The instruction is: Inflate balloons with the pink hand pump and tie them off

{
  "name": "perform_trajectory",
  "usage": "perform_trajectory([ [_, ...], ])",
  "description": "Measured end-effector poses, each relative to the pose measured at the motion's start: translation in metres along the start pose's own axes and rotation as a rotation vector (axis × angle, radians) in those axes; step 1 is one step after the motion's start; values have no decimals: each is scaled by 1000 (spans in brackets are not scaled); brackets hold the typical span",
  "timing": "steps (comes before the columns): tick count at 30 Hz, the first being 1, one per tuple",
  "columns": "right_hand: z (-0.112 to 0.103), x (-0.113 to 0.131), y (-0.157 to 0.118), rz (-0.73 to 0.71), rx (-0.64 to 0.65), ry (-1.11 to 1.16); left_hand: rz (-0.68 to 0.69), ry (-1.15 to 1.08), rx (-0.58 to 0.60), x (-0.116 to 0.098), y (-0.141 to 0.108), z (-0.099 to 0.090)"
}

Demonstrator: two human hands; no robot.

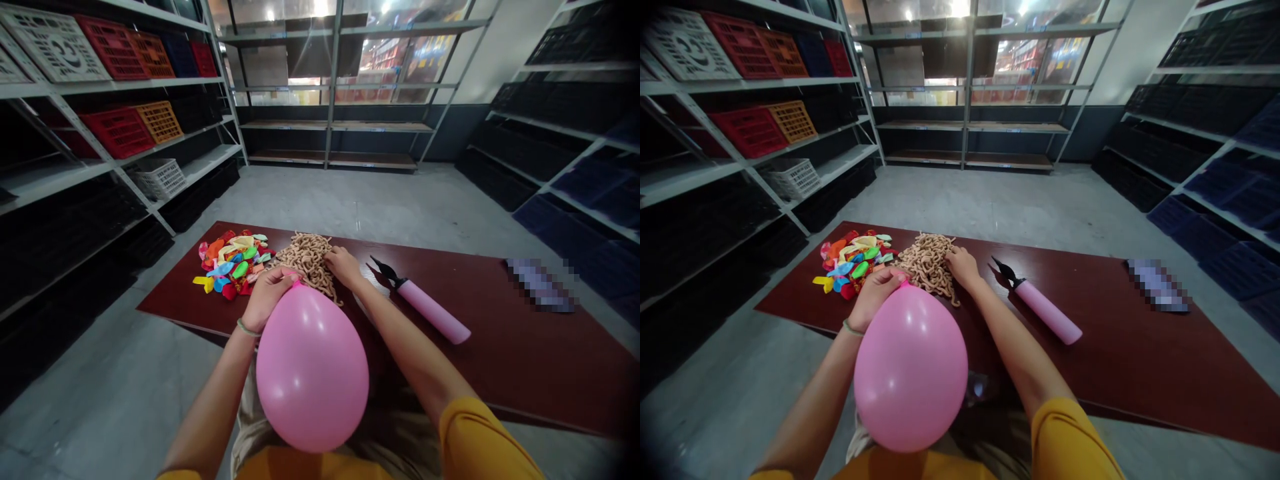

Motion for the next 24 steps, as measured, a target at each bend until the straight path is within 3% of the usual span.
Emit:
perform_trajectory([
  [5, -47, 2, -8, -74, -8, 67, 45, 90, 50, -5, 14, 13],
  [10, -108, 14, -35, -105, 45, 183, 165, 166, 148, -18, 37, 46],
  [12, -124, 21, -49, -97, 68, 329, 251, 213, 195, -26, 46, 60],
  [17, -142, 34, -80, 23, 66, 594, 456, 346, 280, -42, 59, 88],
  [21, -161, 53, -100, -6, -48, 601, 470, 381, 263, -43, 61, 94],
  [24, -176, 78, -112, -108, -46, 578, 420, 375, 282, -42, 61, 97],
])
Point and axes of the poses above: each hand's wrist, its own y-axis towards the middle knuckle, its own z-axis out of the palm, x = y × z, the point moved 6 cm from there along y, towards the middle knuckle, and after that the axes turned 10 degrees about x, right-handed, at the moved point
